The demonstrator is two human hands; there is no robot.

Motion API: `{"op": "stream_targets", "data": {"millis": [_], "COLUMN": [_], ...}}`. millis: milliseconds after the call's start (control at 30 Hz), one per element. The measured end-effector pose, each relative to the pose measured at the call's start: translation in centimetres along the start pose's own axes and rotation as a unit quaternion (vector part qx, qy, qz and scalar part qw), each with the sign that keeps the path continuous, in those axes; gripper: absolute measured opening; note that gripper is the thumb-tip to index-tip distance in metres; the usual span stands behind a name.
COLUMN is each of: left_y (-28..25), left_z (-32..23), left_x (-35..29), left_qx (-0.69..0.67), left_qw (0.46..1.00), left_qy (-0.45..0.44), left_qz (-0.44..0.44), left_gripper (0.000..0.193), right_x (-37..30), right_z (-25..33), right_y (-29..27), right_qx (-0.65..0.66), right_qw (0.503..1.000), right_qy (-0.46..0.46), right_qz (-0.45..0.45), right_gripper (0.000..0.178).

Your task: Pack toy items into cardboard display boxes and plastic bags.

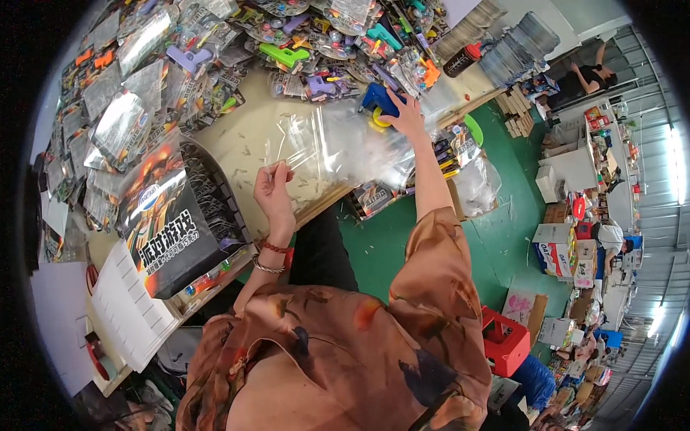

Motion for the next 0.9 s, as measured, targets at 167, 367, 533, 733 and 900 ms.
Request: {"op": "stream_targets", "data": {"millis": [167, 367, 533, 733, 900], "left_y": [2.1, 1.7, 1.6, 1.2, 0.8], "left_z": [-2.2, -3.7, -8.2, -15.6, -19.6], "left_x": [-1.6, -1.5, -4.3, -7.7, -9.1], "left_qx": [0.012, 0.005, -0.002, -0.013, -0.039], "left_qw": [0.999, 0.999, 0.995, 0.984, 0.959], "left_qy": [0.021, 0.029, 0.079, 0.162, 0.249], "left_qz": [0.045, 0.031, 0.056, 0.070, 0.130], "left_gripper": [0.012, 0.012, 0.006, 0.001, 0.004], "right_x": [0.3, 0.4, -0.1, -0.5, 0.1], "right_z": [-0.2, -0.5, 0.9, -0.8, -0.7], "right_y": [-0.5, 0.0, 0.4, 1.3, 0.8], "right_qx": [-0.020, -0.015, -0.027, -0.042, -0.019], "right_qw": [0.998, 0.992, 0.996, 0.998, 0.997], "right_qy": [0.041, 0.103, 0.069, 0.049, 0.072], "right_qz": [0.039, 0.068, 0.040, 0.007, -0.016], "right_gripper": [0.079, 0.072, 0.068, 0.069, 0.068]}}
Point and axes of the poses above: each hand's wrist, its own x-axis towards the middle knuckle, its own y-axis out of the palm, z = x × y, the point moved 5 cm from there along x, towards the middle knuckle, and after that the axes turned 5 degrees about -z, right-handed, at the moved point
